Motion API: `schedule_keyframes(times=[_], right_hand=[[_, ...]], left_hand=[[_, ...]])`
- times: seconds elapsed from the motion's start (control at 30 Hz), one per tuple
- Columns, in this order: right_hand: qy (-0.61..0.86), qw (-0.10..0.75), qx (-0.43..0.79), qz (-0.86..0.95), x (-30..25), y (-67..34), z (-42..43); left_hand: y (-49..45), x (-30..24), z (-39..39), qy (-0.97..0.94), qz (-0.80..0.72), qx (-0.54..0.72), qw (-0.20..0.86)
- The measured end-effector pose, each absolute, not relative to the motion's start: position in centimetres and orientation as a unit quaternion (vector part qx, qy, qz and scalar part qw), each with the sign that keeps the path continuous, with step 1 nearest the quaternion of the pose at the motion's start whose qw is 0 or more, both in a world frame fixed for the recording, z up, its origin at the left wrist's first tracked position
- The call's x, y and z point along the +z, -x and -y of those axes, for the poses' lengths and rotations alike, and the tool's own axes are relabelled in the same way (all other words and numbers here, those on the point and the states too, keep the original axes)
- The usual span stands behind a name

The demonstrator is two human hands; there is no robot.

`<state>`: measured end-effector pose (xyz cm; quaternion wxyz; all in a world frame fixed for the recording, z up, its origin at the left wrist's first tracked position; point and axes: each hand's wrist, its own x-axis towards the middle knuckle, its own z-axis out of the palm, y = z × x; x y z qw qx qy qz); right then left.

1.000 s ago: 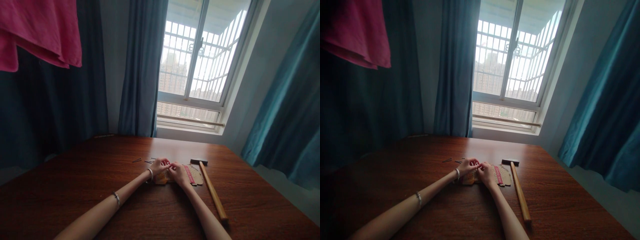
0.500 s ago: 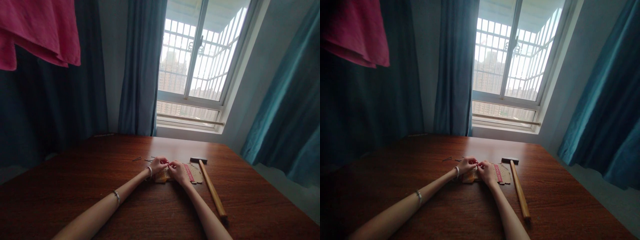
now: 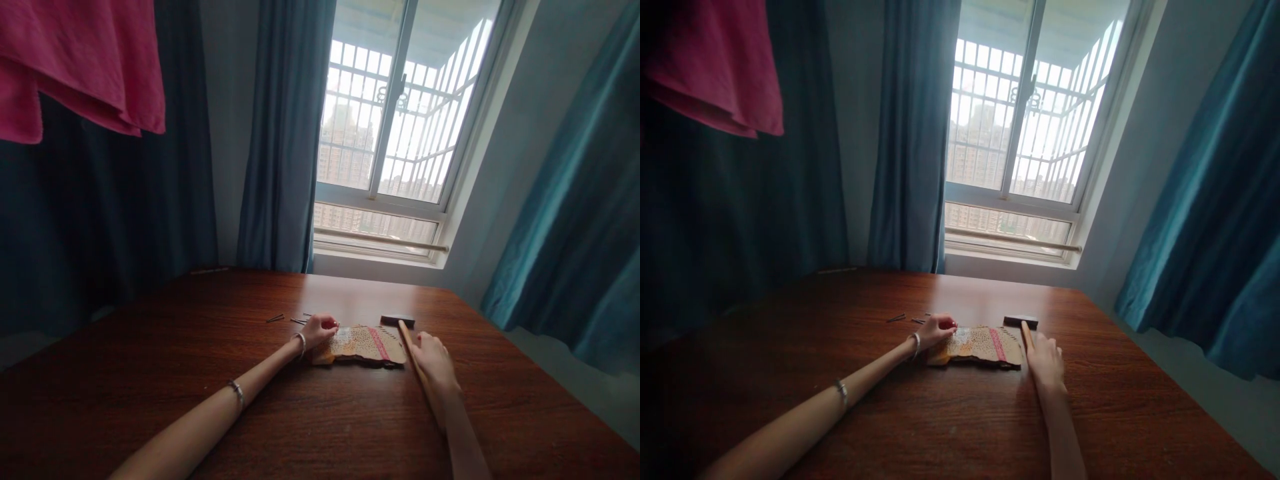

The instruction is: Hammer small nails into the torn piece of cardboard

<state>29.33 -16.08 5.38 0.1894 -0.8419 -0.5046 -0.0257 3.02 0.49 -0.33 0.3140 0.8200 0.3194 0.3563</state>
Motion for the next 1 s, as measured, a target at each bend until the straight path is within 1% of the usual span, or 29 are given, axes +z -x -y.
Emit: schedule_keyframes(times=[0.13, 0.27, 0.5, 0.57, 0.63, 0.7, 0.73, 0.8, 0.87, 1.0], right_hand=[[0.861, 0.136, -0.003, 0.489, 3.1, -29.5, 19.6], [0.859, 0.119, 0.002, 0.497, 1.7, -28.5, 20.1], [0.835, 0.173, 0.026, 0.522, 1.8, -28.5, 19.9], [0.823, 0.223, 0.045, 0.521, 2.2, -28.0, 20.0], [0.783, 0.342, 0.128, 0.503, 3.0, -27.1, 20.2], [0.693, 0.482, 0.282, 0.455, 4.2, -26.2, 20.5], [0.636, 0.53, 0.367, 0.425, 4.9, -25.8, 20.7], [0.541, 0.557, 0.507, 0.375, 6.1, -25.1, 21.1], [0.487, 0.546, 0.591, 0.34, 6.9, -24.4, 21.4], [0.452, 0.527, 0.647, 0.316, 7.2, -22.4, 21.7]], left_hand=[[-3.0, -0.1, -0.2, -0.817, -0.324, 0.355, 0.318], [-3.0, 0.0, -0.1, -0.817, -0.315, 0.361, 0.32], [-2.9, -0.1, -0.2, -0.827, -0.31, 0.361, 0.298], [-2.9, -0.1, -0.2, -0.828, -0.315, 0.358, 0.295], [-2.9, 0.0, -0.1, -0.828, -0.323, 0.354, 0.291], [-2.9, 0.0, -0.1, -0.829, -0.326, 0.352, 0.288], [-2.9, 0.0, -0.1, -0.829, -0.326, 0.351, 0.288], [-2.9, 0.1, -0.1, -0.83, -0.325, 0.351, 0.287], [-2.9, 0.1, 0.0, -0.83, -0.329, 0.35, 0.285], [-2.9, 0.4, 0.3, -0.83, -0.33, 0.348, 0.284]])
